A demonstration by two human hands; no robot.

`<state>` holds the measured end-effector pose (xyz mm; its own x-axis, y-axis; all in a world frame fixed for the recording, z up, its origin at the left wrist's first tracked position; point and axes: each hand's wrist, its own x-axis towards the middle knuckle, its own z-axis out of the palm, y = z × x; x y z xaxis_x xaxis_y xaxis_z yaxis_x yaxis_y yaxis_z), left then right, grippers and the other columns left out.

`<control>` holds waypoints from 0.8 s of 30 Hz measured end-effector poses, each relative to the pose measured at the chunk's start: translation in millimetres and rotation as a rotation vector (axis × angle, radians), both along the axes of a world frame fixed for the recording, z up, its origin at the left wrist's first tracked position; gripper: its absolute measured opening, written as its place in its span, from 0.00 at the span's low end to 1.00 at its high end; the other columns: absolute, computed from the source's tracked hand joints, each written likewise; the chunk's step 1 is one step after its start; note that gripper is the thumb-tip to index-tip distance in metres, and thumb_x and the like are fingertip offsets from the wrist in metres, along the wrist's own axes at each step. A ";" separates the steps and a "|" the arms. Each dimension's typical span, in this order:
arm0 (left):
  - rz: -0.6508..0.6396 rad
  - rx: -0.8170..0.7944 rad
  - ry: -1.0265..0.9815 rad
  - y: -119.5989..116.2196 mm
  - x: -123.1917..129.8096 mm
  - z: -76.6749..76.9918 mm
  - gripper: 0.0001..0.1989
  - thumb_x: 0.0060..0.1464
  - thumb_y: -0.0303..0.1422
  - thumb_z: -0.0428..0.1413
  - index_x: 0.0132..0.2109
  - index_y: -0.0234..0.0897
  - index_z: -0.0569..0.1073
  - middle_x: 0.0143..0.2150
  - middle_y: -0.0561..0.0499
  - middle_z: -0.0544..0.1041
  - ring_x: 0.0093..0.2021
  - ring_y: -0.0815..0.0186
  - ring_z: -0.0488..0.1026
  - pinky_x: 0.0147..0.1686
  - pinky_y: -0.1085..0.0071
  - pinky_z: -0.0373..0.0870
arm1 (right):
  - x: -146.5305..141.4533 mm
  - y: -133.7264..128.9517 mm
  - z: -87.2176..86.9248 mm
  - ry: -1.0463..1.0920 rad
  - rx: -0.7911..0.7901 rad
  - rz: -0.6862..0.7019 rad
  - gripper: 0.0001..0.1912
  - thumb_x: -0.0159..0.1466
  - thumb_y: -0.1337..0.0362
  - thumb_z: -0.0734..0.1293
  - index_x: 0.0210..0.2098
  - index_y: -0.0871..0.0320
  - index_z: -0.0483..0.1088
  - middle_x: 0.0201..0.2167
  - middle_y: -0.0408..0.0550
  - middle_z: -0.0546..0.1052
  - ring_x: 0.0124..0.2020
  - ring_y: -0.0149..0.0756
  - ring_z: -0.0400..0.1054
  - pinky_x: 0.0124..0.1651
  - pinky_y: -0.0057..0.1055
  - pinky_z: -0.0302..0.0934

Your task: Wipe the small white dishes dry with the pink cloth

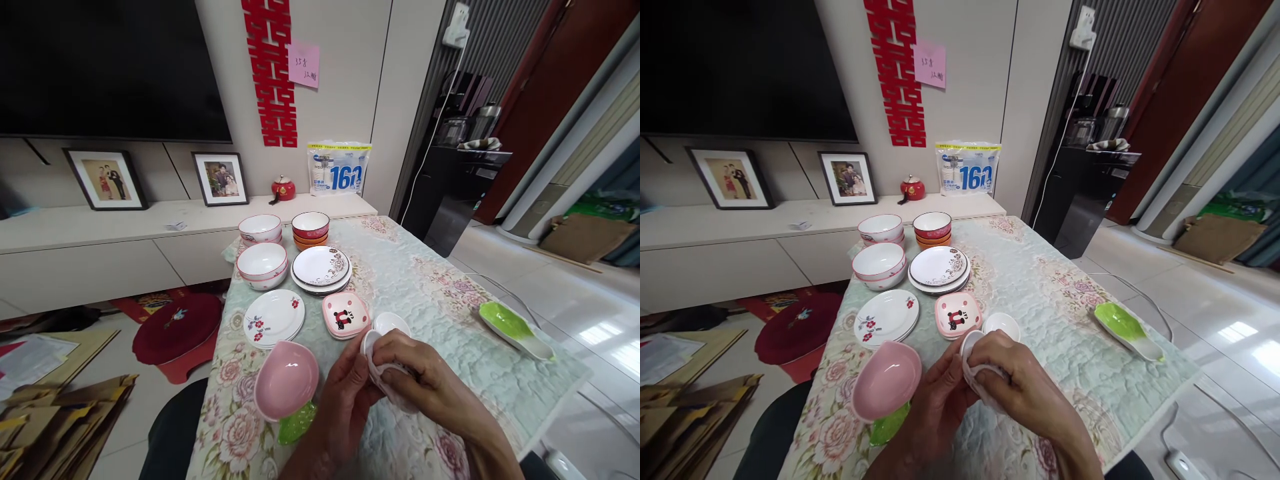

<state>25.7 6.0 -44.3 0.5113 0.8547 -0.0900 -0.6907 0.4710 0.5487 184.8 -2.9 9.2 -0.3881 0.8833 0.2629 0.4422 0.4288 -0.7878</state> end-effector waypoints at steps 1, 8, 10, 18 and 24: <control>-0.017 0.009 -0.008 -0.6 0.7 -0.4 0.18 0.60 0.38 0.62 0.56 0.40 0.78 0.52 0.43 0.81 0.45 0.60 0.78 0.47 0.64 0.73 | -1.2 0.6 -2.1 0.004 0.051 -0.010 0.08 0.69 0.72 0.64 0.40 0.53 0.72 0.40 0.45 0.76 0.43 0.36 0.70 0.45 0.32 0.64; -0.007 0.026 0.000 1.6 2.9 -7.7 0.19 0.62 0.43 0.59 0.53 0.36 0.79 0.51 0.40 0.81 0.47 0.56 0.78 0.45 0.60 0.75 | -19.8 12.2 -27.5 -0.051 0.379 -0.288 0.11 0.69 0.74 0.61 0.43 0.54 0.70 0.40 0.48 0.74 0.45 0.39 0.68 0.46 0.35 0.63; 0.045 0.042 0.021 2.4 2.6 -6.8 0.21 0.59 0.41 0.62 0.57 0.38 0.77 0.56 0.41 0.79 0.53 0.55 0.76 0.50 0.61 0.73 | -22.0 12.6 -31.8 -0.117 0.351 -0.382 0.08 0.69 0.72 0.61 0.40 0.55 0.70 0.39 0.48 0.72 0.43 0.40 0.67 0.45 0.36 0.62; 0.136 0.129 0.027 3.0 4.0 -6.7 0.27 0.51 0.36 0.69 0.59 0.45 0.76 0.62 0.45 0.76 0.65 0.49 0.67 0.65 0.55 0.59 | -16.9 -0.1 -14.2 -0.093 0.046 -0.259 0.08 0.66 0.73 0.63 0.34 0.54 0.69 0.33 0.42 0.72 0.35 0.34 0.68 0.38 0.31 0.61; 0.011 0.098 0.007 0.1 2.6 -2.8 0.24 0.58 0.40 0.63 0.61 0.43 0.75 0.62 0.41 0.76 0.62 0.48 0.71 0.60 0.53 0.65 | -16.6 10.2 -26.4 -0.044 0.325 -0.334 0.07 0.67 0.72 0.63 0.39 0.54 0.70 0.37 0.45 0.74 0.40 0.36 0.68 0.43 0.32 0.62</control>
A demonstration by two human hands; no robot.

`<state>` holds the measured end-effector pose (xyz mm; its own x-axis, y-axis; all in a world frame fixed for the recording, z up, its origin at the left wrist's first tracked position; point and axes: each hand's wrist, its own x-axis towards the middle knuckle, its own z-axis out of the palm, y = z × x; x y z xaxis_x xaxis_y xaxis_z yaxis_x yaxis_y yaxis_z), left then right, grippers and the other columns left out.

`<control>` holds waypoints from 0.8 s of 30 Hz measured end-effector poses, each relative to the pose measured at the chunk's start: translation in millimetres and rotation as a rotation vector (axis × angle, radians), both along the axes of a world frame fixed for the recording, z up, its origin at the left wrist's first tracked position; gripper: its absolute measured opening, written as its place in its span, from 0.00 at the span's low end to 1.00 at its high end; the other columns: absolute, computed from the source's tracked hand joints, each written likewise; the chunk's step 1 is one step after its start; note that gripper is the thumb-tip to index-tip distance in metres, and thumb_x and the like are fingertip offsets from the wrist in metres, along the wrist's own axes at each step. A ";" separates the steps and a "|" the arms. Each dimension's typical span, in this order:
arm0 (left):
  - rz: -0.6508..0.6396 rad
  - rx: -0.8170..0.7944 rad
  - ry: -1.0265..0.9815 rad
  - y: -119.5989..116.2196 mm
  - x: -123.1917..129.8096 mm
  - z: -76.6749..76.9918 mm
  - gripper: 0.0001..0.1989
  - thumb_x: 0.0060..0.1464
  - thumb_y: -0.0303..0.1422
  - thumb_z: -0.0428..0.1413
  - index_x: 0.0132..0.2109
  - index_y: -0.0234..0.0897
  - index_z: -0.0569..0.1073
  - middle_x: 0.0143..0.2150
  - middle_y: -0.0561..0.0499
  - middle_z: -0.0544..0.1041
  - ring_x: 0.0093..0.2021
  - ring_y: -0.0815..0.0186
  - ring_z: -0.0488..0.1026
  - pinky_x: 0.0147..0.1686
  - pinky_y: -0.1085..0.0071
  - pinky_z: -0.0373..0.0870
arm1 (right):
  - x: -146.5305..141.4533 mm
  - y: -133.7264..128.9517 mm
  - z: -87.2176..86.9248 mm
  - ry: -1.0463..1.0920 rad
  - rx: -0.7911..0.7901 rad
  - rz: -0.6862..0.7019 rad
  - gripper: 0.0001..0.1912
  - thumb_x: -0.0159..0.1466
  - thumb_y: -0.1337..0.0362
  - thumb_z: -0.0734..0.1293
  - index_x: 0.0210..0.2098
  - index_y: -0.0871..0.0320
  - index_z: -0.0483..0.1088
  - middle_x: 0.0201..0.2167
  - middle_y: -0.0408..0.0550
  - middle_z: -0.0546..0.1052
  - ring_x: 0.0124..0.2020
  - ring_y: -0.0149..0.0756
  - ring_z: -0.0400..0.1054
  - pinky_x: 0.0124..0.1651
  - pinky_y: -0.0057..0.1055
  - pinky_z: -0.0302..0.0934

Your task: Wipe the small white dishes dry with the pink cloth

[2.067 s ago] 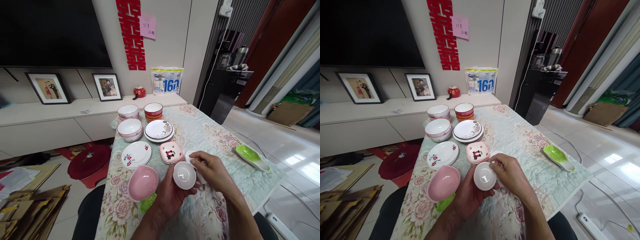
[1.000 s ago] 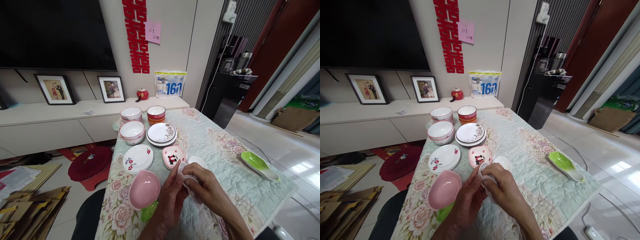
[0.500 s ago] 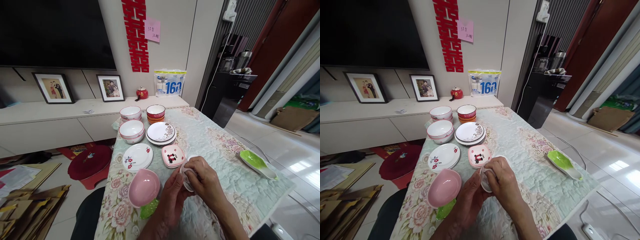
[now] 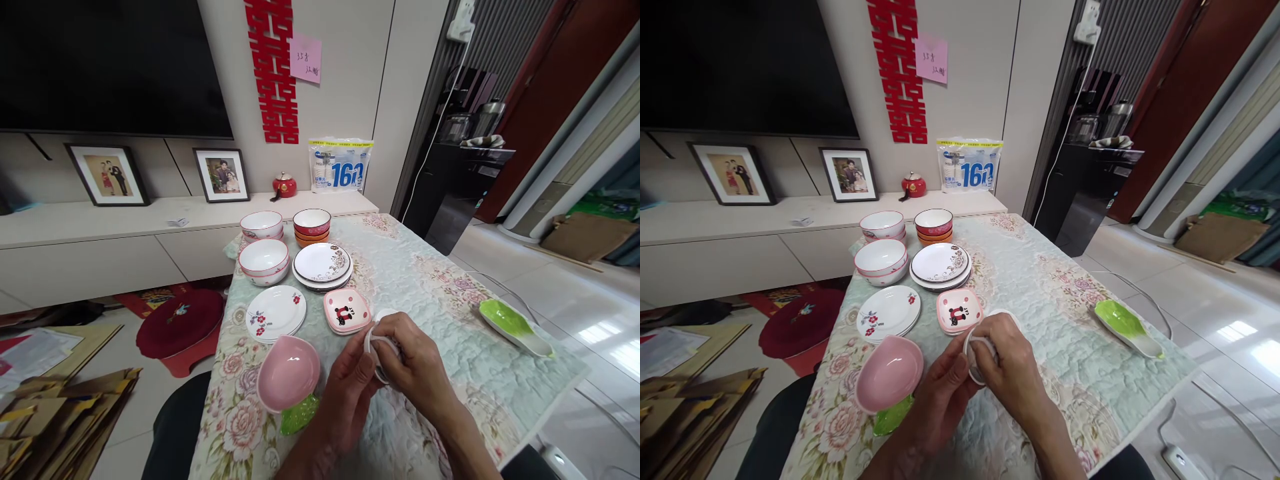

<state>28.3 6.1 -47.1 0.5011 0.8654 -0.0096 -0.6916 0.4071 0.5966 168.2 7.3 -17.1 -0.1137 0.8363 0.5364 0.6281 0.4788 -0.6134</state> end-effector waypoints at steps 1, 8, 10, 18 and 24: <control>0.017 -0.003 0.012 0.4 -0.6 -0.1 0.24 0.57 0.39 0.64 0.60 0.44 0.75 0.62 0.42 0.75 0.62 0.48 0.70 0.61 0.53 0.65 | -0.6 2.2 -4.6 -0.019 0.031 -0.041 0.07 0.68 0.71 0.63 0.39 0.55 0.70 0.37 0.46 0.73 0.41 0.37 0.68 0.43 0.33 0.62; 0.159 0.055 0.037 4.1 0.3 -4.0 0.26 0.50 0.35 0.69 0.57 0.47 0.77 0.63 0.46 0.75 0.67 0.49 0.65 0.67 0.55 0.57 | -2.6 -3.3 -0.5 -0.063 -0.216 -0.034 0.07 0.67 0.71 0.62 0.34 0.55 0.68 0.32 0.44 0.71 0.33 0.35 0.67 0.36 0.32 0.60; 0.125 0.042 0.022 2.5 1.4 -1.8 0.26 0.52 0.36 0.68 0.58 0.47 0.76 0.62 0.45 0.76 0.66 0.50 0.66 0.66 0.55 0.58 | -1.8 -4.7 5.4 0.003 -0.212 0.027 0.07 0.67 0.71 0.62 0.35 0.54 0.70 0.34 0.43 0.73 0.35 0.34 0.68 0.37 0.31 0.61; 0.134 0.000 0.037 2.1 -1.6 2.4 0.26 0.51 0.38 0.68 0.57 0.45 0.77 0.62 0.45 0.76 0.66 0.49 0.66 0.66 0.54 0.59 | -5.1 6.4 -14.0 -0.072 -0.019 -0.279 0.08 0.69 0.67 0.59 0.43 0.55 0.69 0.39 0.49 0.74 0.41 0.41 0.71 0.43 0.37 0.65; 0.178 0.050 0.035 3.8 1.7 -5.2 0.27 0.51 0.36 0.69 0.58 0.45 0.76 0.61 0.45 0.76 0.66 0.50 0.66 0.67 0.54 0.57 | -13.6 2.3 -19.1 -0.055 -0.105 -0.365 0.07 0.68 0.64 0.62 0.44 0.56 0.69 0.39 0.49 0.74 0.37 0.40 0.72 0.39 0.36 0.66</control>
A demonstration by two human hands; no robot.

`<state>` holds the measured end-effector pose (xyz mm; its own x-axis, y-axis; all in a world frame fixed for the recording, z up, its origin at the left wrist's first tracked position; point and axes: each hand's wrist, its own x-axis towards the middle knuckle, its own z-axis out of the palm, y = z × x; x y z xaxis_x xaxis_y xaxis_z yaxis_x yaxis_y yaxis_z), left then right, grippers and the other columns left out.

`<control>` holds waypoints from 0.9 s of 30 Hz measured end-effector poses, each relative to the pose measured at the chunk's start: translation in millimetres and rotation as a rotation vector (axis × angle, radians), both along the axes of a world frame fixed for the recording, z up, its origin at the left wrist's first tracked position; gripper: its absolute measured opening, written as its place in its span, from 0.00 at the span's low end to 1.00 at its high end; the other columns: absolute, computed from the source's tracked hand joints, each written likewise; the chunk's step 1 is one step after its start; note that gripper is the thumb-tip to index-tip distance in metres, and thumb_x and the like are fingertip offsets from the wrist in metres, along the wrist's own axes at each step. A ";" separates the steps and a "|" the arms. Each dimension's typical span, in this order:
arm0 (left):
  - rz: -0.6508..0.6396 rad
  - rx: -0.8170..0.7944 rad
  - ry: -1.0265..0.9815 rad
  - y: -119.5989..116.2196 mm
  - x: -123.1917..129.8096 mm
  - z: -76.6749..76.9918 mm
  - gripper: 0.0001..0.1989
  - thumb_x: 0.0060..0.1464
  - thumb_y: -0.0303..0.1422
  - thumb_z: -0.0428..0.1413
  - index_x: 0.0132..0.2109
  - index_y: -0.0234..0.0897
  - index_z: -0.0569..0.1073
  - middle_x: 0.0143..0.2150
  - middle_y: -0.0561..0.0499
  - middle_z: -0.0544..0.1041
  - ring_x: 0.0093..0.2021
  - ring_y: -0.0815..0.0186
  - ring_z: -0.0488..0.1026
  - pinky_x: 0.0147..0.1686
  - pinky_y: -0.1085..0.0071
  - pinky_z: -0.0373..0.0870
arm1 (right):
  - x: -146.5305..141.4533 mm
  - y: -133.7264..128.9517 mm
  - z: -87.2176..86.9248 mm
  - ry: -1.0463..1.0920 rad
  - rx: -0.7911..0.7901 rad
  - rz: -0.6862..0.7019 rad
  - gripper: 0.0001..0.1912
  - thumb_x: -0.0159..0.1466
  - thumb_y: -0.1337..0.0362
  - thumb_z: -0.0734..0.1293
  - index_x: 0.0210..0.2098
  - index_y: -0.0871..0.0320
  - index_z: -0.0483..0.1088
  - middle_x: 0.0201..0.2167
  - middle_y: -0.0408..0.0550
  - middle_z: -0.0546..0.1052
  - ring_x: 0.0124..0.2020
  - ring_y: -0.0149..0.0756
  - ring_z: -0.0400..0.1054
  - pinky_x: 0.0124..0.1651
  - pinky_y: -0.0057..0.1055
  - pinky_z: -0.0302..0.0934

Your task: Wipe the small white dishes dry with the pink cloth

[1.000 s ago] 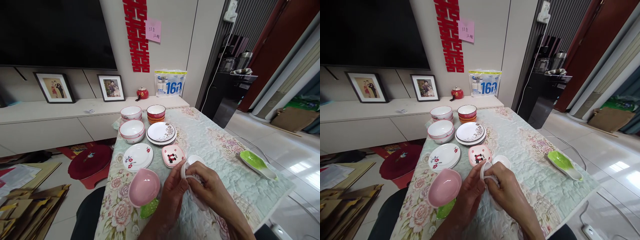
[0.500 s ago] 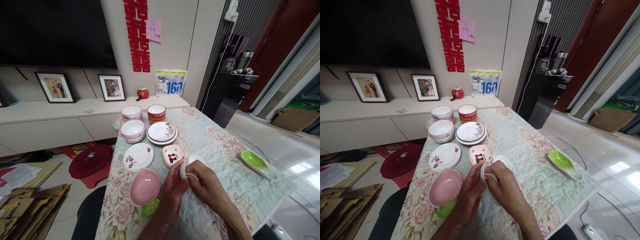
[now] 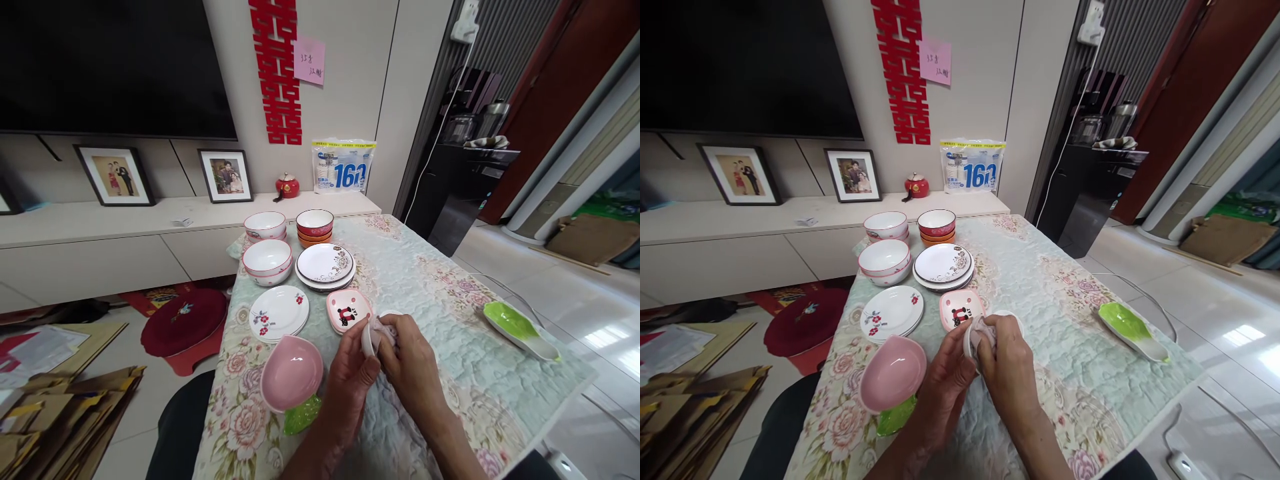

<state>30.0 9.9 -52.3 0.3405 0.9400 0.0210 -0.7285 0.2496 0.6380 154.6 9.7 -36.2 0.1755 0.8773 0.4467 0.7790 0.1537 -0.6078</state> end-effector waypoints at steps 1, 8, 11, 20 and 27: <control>-0.009 0.000 -0.006 0.3 0.2 -0.8 0.27 0.51 0.36 0.69 0.58 0.45 0.76 0.61 0.45 0.76 0.66 0.49 0.67 0.67 0.54 0.57 | 0.0 -0.8 2.6 0.034 0.008 0.044 0.07 0.68 0.64 0.62 0.44 0.56 0.69 0.39 0.49 0.75 0.37 0.40 0.71 0.39 0.35 0.66; -0.069 -0.060 -0.021 3.6 -5.5 1.6 0.24 0.53 0.36 0.68 0.58 0.47 0.77 0.60 0.46 0.77 0.62 0.53 0.70 0.62 0.58 0.63 | 18.0 -8.5 35.8 0.160 -0.180 0.537 0.09 0.70 0.67 0.62 0.44 0.51 0.75 0.38 0.46 0.74 0.40 0.38 0.70 0.42 0.34 0.65; -0.109 -0.065 -0.024 2.9 -7.1 4.0 0.24 0.54 0.37 0.67 0.58 0.45 0.77 0.59 0.45 0.78 0.59 0.53 0.72 0.56 0.60 0.68 | 28.5 -12.4 41.9 0.116 -0.238 0.628 0.13 0.71 0.68 0.61 0.46 0.48 0.76 0.41 0.46 0.73 0.43 0.37 0.70 0.44 0.34 0.66; -0.229 -0.160 -0.093 2.5 -3.6 3.0 0.18 0.61 0.42 0.60 0.51 0.34 0.80 0.44 0.42 0.81 0.40 0.62 0.76 0.39 0.66 0.74 | 18.2 -12.1 29.2 -0.172 0.084 0.396 0.13 0.69 0.72 0.61 0.48 0.52 0.73 0.43 0.52 0.72 0.46 0.43 0.69 0.44 0.39 0.68; -0.129 -0.123 -0.030 -0.8 -1.4 1.8 0.19 0.60 0.42 0.61 0.53 0.37 0.79 0.52 0.41 0.80 0.49 0.56 0.76 0.46 0.62 0.73 | 11.3 -8.5 25.2 -0.254 0.022 0.239 0.10 0.69 0.69 0.61 0.41 0.55 0.74 0.37 0.51 0.73 0.39 0.41 0.70 0.38 0.35 0.66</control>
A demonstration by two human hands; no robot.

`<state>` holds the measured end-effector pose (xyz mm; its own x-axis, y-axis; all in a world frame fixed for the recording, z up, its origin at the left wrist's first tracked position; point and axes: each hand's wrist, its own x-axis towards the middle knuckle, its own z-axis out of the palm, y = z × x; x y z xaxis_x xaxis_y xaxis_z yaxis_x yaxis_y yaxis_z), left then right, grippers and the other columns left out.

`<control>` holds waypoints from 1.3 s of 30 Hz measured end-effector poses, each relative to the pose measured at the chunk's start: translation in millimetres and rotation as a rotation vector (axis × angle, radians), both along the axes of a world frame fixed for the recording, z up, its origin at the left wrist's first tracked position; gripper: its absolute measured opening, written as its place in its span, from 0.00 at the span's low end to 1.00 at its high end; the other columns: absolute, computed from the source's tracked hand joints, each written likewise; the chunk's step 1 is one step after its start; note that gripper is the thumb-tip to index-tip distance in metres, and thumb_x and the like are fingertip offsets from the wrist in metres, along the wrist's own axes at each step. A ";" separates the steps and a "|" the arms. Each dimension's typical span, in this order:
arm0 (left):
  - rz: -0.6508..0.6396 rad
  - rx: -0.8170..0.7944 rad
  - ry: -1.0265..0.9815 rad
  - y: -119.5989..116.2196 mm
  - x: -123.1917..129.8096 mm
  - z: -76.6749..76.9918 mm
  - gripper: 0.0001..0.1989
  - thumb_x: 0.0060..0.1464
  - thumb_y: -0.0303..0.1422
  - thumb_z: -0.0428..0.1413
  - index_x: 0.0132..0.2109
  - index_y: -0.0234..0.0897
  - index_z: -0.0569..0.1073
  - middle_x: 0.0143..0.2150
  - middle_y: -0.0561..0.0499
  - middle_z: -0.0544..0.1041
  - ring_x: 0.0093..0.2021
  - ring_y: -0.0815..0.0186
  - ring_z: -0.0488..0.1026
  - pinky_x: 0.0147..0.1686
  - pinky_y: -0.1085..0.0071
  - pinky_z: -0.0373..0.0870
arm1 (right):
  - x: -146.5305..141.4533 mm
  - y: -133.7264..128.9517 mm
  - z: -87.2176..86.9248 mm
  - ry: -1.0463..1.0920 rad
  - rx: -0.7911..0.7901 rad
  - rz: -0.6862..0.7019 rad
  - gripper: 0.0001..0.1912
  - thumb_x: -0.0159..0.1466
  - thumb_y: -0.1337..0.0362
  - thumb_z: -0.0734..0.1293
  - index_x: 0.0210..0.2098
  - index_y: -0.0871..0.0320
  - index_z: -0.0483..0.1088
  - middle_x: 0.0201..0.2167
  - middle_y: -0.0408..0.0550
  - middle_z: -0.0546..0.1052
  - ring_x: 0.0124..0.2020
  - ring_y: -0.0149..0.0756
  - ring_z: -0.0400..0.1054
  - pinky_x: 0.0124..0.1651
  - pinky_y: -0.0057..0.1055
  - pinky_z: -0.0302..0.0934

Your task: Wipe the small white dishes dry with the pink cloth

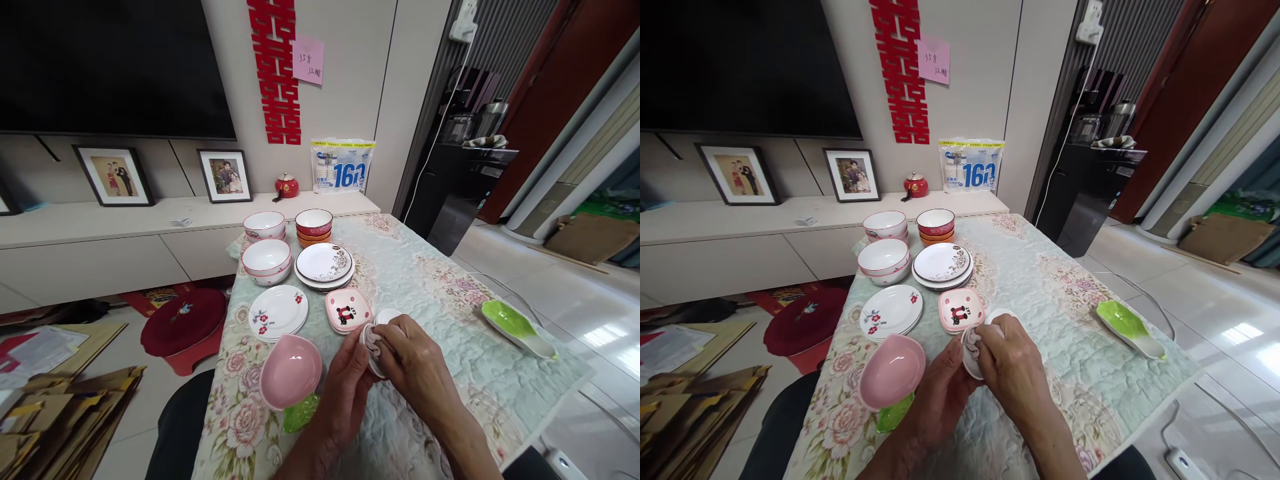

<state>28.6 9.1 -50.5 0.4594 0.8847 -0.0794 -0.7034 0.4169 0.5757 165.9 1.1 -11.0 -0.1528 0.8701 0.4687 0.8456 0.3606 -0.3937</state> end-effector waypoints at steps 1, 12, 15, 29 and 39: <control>0.036 0.023 0.032 0.0 -0.2 -0.4 0.20 0.58 0.41 0.62 0.56 0.39 0.77 0.55 0.42 0.79 0.53 0.54 0.75 0.51 0.60 0.71 | -0.1 -0.3 -0.7 -0.005 -0.044 -0.033 0.09 0.68 0.68 0.61 0.39 0.55 0.74 0.35 0.50 0.72 0.36 0.40 0.70 0.37 0.34 0.66; 0.129 0.249 0.152 0.6 0.8 -3.8 0.30 0.55 0.39 0.66 0.63 0.44 0.71 0.65 0.43 0.74 0.66 0.49 0.66 0.67 0.55 0.57 | 2.1 4.0 -1.1 0.670 -0.440 -0.001 0.09 0.64 0.61 0.64 0.35 0.57 0.75 0.26 0.41 0.74 0.27 0.33 0.66 0.29 0.27 0.59; 0.128 0.219 0.131 0.2 1.0 -4.3 0.30 0.54 0.39 0.66 0.63 0.45 0.72 0.64 0.43 0.74 0.66 0.48 0.65 0.67 0.53 0.56 | -0.1 4.6 -1.0 0.773 -0.433 0.013 0.10 0.65 0.59 0.65 0.36 0.58 0.76 0.25 0.41 0.73 0.25 0.32 0.66 0.28 0.26 0.59; 0.046 0.061 0.053 3.4 -4.0 4.9 0.23 0.57 0.40 0.64 0.58 0.44 0.77 0.61 0.44 0.77 0.61 0.51 0.71 0.62 0.55 0.65 | 2.4 -1.9 -2.4 0.020 -0.148 0.007 0.12 0.66 0.73 0.62 0.43 0.55 0.74 0.37 0.50 0.71 0.40 0.42 0.69 0.41 0.39 0.66; -0.037 0.116 0.017 0.3 -3.1 4.8 0.21 0.65 0.42 0.55 0.60 0.38 0.75 0.56 0.40 0.78 0.54 0.52 0.75 0.53 0.57 0.72 | -4.4 6.4 -13.9 0.149 0.064 -0.022 0.14 0.65 0.72 0.62 0.49 0.56 0.69 0.43 0.51 0.73 0.44 0.42 0.71 0.46 0.38 0.66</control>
